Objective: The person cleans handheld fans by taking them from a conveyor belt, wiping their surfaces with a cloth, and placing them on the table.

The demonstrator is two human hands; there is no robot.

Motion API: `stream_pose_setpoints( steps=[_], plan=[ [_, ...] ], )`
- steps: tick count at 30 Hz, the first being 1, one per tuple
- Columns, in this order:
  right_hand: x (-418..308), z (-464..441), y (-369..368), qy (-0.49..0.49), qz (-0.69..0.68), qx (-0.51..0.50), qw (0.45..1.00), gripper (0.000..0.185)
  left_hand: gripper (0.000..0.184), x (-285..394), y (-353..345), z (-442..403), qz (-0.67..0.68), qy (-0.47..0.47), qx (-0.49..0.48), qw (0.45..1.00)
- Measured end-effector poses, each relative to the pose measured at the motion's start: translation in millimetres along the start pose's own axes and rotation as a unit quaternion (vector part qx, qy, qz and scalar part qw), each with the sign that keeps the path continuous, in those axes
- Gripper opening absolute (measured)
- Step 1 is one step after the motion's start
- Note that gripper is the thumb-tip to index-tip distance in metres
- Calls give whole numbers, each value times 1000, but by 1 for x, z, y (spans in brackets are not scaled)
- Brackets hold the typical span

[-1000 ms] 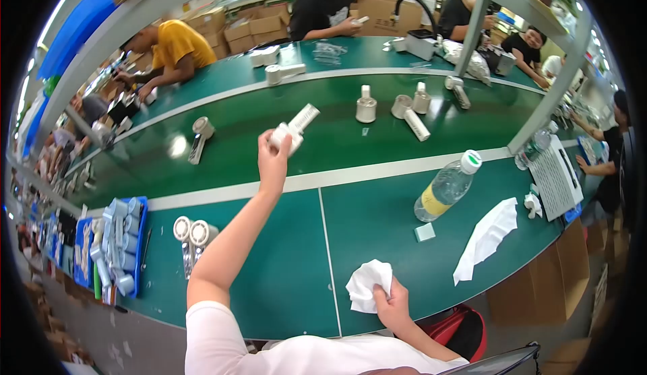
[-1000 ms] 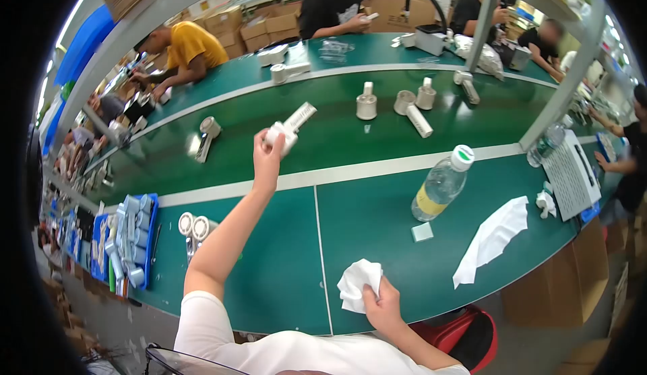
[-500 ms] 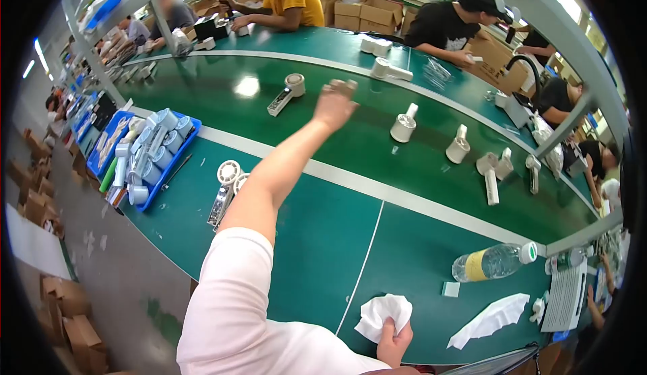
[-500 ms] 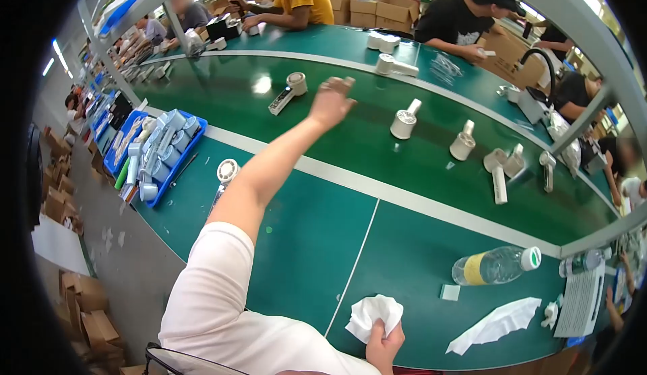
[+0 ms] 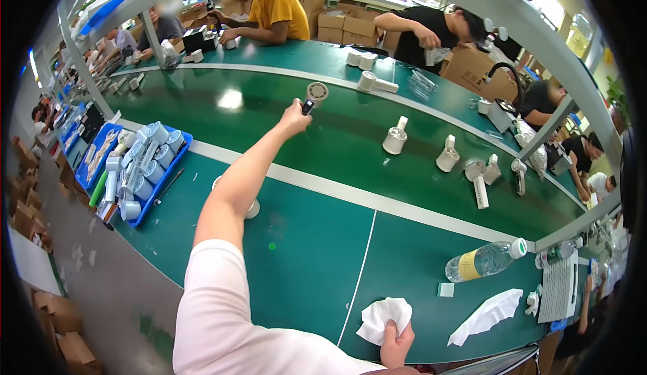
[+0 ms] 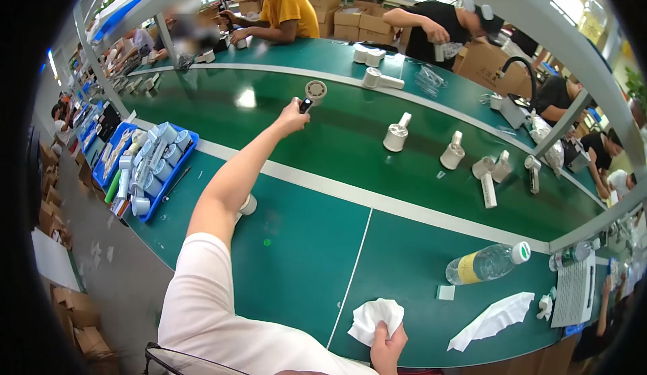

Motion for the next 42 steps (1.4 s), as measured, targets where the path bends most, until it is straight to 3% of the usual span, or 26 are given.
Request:
stream_pose_setpoints(
  steps=[3, 5, 7, 18, 19, 21, 22, 23, 25, 26, 27, 29, 34, 39, 42],
  plan=[
    [-13, 0, -3, 46, 10, -11, 999, 33, 48, 56, -24, 49, 173, -64, -78, 980],
    [-8, -2, -3, 56, 28, -25, 998, 32, 41, 87, -32, 85, 210, -71, -130, 967],
    [-3, -2, -3, 59, 25, -14, 998, 32, 36, 104, -44, 115, 326, -87, -200, 920],
    [1, -7, -4, 70, -52, -30, 996, 35, 39, 147, -65, 245, 229, -177, -259, 921],
    [-2, -9, -4, 72, -50, -23, 996, 35, 38, 138, -68, 261, 222, -150, -270, 925],
    [-10, -16, 3, 32, -179, -22, 983, 39, 35, 134, -80, 295, 227, -111, -335, 908],
    [-18, -20, 7, 51, -187, 6, 981, 40, 37, 127, -88, 311, 232, -52, -370, 898],
    [-25, -24, 9, 58, -190, 14, 980, 40, 45, 119, -98, 326, 220, -59, -407, 885],
    [-46, -30, 12, 161, 57, 47, 984, 38, 53, 106, -115, 357, 201, -34, -474, 856],
    [-68, -27, 4, 194, 235, 33, 952, 41, 52, 99, -124, 369, 191, -40, -493, 848],
    [-63, -32, -5, 284, 394, -19, 874, 48, 50, 91, -135, 379, 189, -37, -512, 837],
    [-77, -31, -31, 337, 431, -99, 831, 52, 49, 92, -138, 391, 124, -59, -484, 864],
    [-57, -23, -35, 353, 437, -27, 827, 50, 44, 89, -136, 393, 160, -49, -483, 859],
    [-68, -29, -35, 421, 492, -44, 761, 53, 43, 92, -134, 392, 156, -34, -482, 862],
    [-80, -28, -40, 382, 494, -39, 780, 51, 43, 86, -139, 392, 145, -30, -476, 867]
  ],
)
Point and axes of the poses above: each hand's wrist, its own z-axis away from the middle knuckle, its own y-axis out of the back of the hand, x = y × z, the point moved 3 cm from there along -z, towards the middle knuckle, and after that the axes turned 10 degrees about -x, right-handed, at the moved point
